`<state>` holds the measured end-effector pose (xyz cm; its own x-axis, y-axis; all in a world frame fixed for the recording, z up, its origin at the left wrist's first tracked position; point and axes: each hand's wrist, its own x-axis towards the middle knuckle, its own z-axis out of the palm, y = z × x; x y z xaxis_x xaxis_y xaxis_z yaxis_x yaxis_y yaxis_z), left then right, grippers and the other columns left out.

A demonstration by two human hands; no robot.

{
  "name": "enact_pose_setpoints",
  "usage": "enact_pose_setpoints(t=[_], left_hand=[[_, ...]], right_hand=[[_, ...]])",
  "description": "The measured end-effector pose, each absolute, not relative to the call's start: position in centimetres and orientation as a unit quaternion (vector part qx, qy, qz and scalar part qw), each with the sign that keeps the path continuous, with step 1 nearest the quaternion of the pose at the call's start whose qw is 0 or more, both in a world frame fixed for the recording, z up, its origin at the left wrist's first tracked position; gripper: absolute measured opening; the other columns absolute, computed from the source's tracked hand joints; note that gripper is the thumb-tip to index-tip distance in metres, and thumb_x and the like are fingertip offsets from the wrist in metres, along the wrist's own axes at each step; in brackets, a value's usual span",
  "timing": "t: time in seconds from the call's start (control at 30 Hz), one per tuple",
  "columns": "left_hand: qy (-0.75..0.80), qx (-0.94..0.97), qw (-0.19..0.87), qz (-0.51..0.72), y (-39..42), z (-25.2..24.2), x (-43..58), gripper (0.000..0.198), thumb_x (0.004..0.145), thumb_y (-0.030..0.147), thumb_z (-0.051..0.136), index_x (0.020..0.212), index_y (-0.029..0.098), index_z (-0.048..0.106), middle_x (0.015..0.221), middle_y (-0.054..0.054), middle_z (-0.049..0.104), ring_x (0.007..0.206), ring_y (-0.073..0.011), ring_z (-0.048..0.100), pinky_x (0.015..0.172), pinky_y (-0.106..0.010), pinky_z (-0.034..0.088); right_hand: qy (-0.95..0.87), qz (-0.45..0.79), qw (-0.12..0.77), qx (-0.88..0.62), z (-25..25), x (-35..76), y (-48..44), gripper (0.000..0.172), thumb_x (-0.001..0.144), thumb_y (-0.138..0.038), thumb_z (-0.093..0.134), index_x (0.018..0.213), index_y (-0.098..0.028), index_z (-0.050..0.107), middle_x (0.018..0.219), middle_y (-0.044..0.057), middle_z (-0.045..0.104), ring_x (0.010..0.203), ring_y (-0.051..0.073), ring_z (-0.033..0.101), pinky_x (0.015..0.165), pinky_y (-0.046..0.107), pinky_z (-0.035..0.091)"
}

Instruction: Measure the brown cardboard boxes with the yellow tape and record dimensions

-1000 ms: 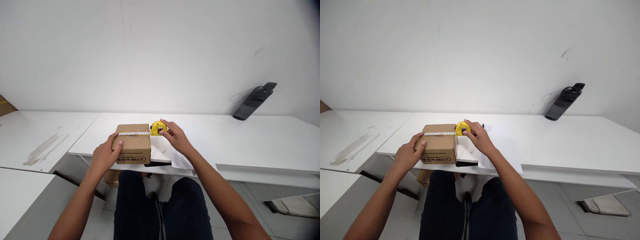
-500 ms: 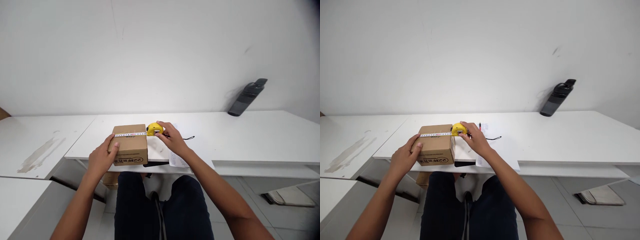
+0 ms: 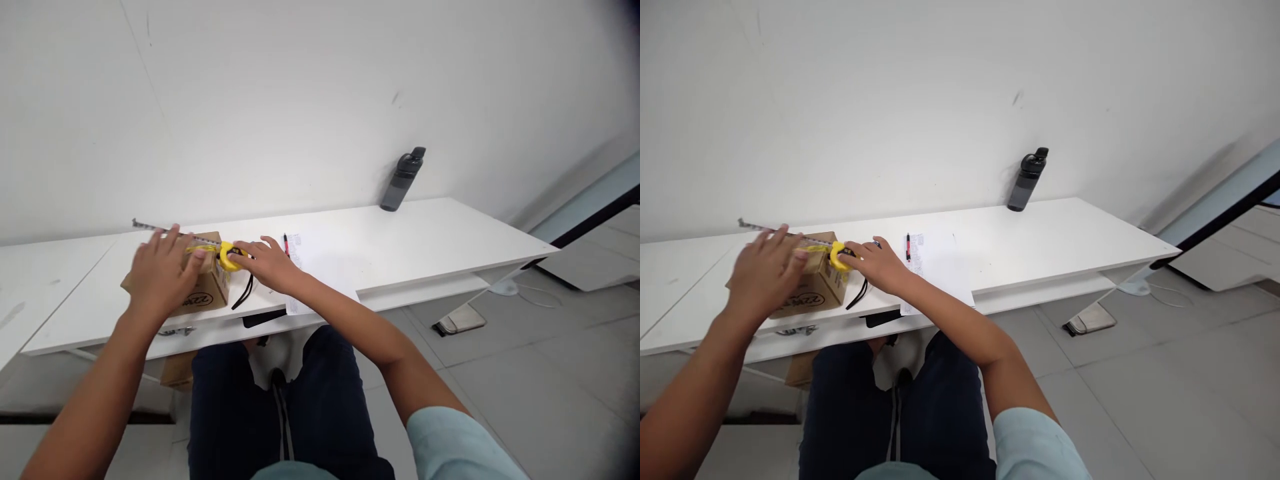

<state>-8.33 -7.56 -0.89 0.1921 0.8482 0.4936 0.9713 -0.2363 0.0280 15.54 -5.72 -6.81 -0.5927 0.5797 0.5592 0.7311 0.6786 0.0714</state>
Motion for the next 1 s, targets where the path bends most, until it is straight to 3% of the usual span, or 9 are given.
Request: enact_pose_setpoints(t=[0.13, 0.2, 0.3, 0.43, 0.57, 0.7, 0.77, 0.9, 1.0], left_hand=[[-0.593, -0.772, 0.146, -0.177, -6.7, -2.2, -6.4, 0.059, 0.1, 0.056, 0.03, 0.136, 0.021, 0.061, 0.145, -0.01, 0.06, 0.135, -0.0363, 0.05, 0.119, -0.066, 0.01], [-0.6, -0.766, 0.141, -0.182, -6.4, -2.6, -6.5, 0.058, 0.1, 0.055, 0.031, 0.137, 0.021, 0.061, 0.144, -0.01, 0.06, 0.135, -0.0366, 0.05, 0.117, -0.064, 0.019], [-0.607, -0.761, 0.137, -0.184, -6.0, -2.9, -6.9, 0.057, 0.099, 0.053, 0.034, 0.136, 0.022, 0.061, 0.145, -0.01, 0.06, 0.135, -0.0367, 0.049, 0.112, -0.061, 0.03], [-0.6, -0.76, 0.15, -0.201, -6.2, -3.4, -7.3, 0.053, 0.099, 0.051, 0.037, 0.136, 0.022, 0.062, 0.143, -0.01, 0.062, 0.134, -0.0363, 0.05, 0.112, -0.061, 0.03], [-0.564, -0.745, 0.219, -0.28, -8.7, -5.0, -5.9, 0.045, 0.097, 0.043, 0.046, 0.131, 0.02, 0.065, 0.139, -0.014, 0.064, 0.135, -0.0381, 0.049, 0.116, -0.063, 0.021], [-0.445, -0.834, 0.187, -0.266, -10.4, -8.2, -1.1, 0.034, 0.098, 0.034, 0.049, 0.122, 0.022, 0.069, 0.125, -0.011, 0.071, 0.12, -0.0296, 0.06, 0.11, -0.049, 0.037], [-0.451, -0.845, 0.155, -0.243, -9.3, -10.0, 1.6, 0.038, 0.099, 0.034, 0.048, 0.13, 0.02, 0.066, 0.135, -0.013, 0.065, 0.126, -0.0303, 0.057, 0.107, -0.046, 0.041], [-0.581, -0.78, 0.105, -0.207, -4.6, -12.6, 4.6, 0.058, 0.094, 0.033, 0.056, 0.147, 0.011, 0.05, 0.155, -0.021, 0.045, 0.143, -0.0399, 0.039, 0.108, -0.055, 0.04], [-0.614, -0.755, 0.064, -0.221, -2.4, -13.7, 4.1, 0.051, 0.096, 0.028, 0.05, 0.143, 0.01, 0.052, 0.149, -0.021, 0.051, 0.139, -0.0374, 0.043, 0.104, -0.051, 0.045]], right_hand=[[-0.876, -0.117, 0.281, -0.375, -7.9, 17.9, -4.1, 0.045, 0.101, -0.011, 0.039, 0.141, -0.026, 0.053, 0.151, 0.009, 0.053, 0.127, 0.023, 0.056, 0.107, 0.044, 0.039], [-0.847, -0.088, 0.261, -0.455, -8.4, 20.1, -2.5, 0.047, 0.1, -0.009, 0.036, 0.142, -0.023, 0.053, 0.145, 0.012, 0.057, 0.123, 0.024, 0.058, 0.099, 0.04, 0.043], [-0.776, -0.031, 0.153, -0.611, -9.3, 23.3, 0.5, 0.054, 0.097, -0.006, 0.037, 0.148, -0.022, 0.047, 0.138, 0.015, 0.059, 0.113, 0.026, 0.063, 0.09, 0.037, 0.045], [-0.753, 0.018, 0.096, -0.65, -10.7, 25.2, 3.7, 0.053, 0.096, -0.014, 0.044, 0.149, -0.021, 0.043, 0.127, 0.015, 0.064, 0.098, 0.026, 0.067, 0.08, 0.034, 0.046], [-0.739, 0.048, 0.101, -0.664, -11.7, 25.1, 5.1, 0.043, 0.097, -0.016, 0.04, 0.139, -0.02, 0.051, 0.128, 0.015, 0.064, 0.103, 0.027, 0.067, 0.083, 0.035, 0.045], [-0.721, 0.086, 0.126, -0.676, -12.1, 24.0, 5.9, 0.045, 0.103, -0.039, 0.036, 0.144, -0.02, 0.045, 0.124, 0.016, 0.068, 0.109, 0.03, 0.066, 0.085, 0.037, 0.046], [-0.711, 0.1, 0.142, -0.682, -11.9, 23.0, 6.3, 0.056, 0.101, -0.046, 0.04, 0.149, -0.017, 0.037, 0.124, 0.019, 0.069, 0.111, 0.032, 0.065, 0.086, 0.039, 0.047], [-0.7, 0.143, 0.166, -0.68, -11.4, 22.2, 6.8, 0.066, 0.091, -0.033, 0.06, 0.151, -0.018, 0.039, 0.121, 0.018, 0.071, 0.109, 0.033, 0.067, 0.085, 0.038, 0.048], [-0.684, 0.183, 0.205, -0.675, -11.0, 23.8, 6.7, 0.062, 0.084, -0.02, 0.062, 0.145, -0.021, 0.05, 0.112, 0.015, 0.075, 0.099, 0.03, 0.07, 0.08, 0.036, 0.05]])
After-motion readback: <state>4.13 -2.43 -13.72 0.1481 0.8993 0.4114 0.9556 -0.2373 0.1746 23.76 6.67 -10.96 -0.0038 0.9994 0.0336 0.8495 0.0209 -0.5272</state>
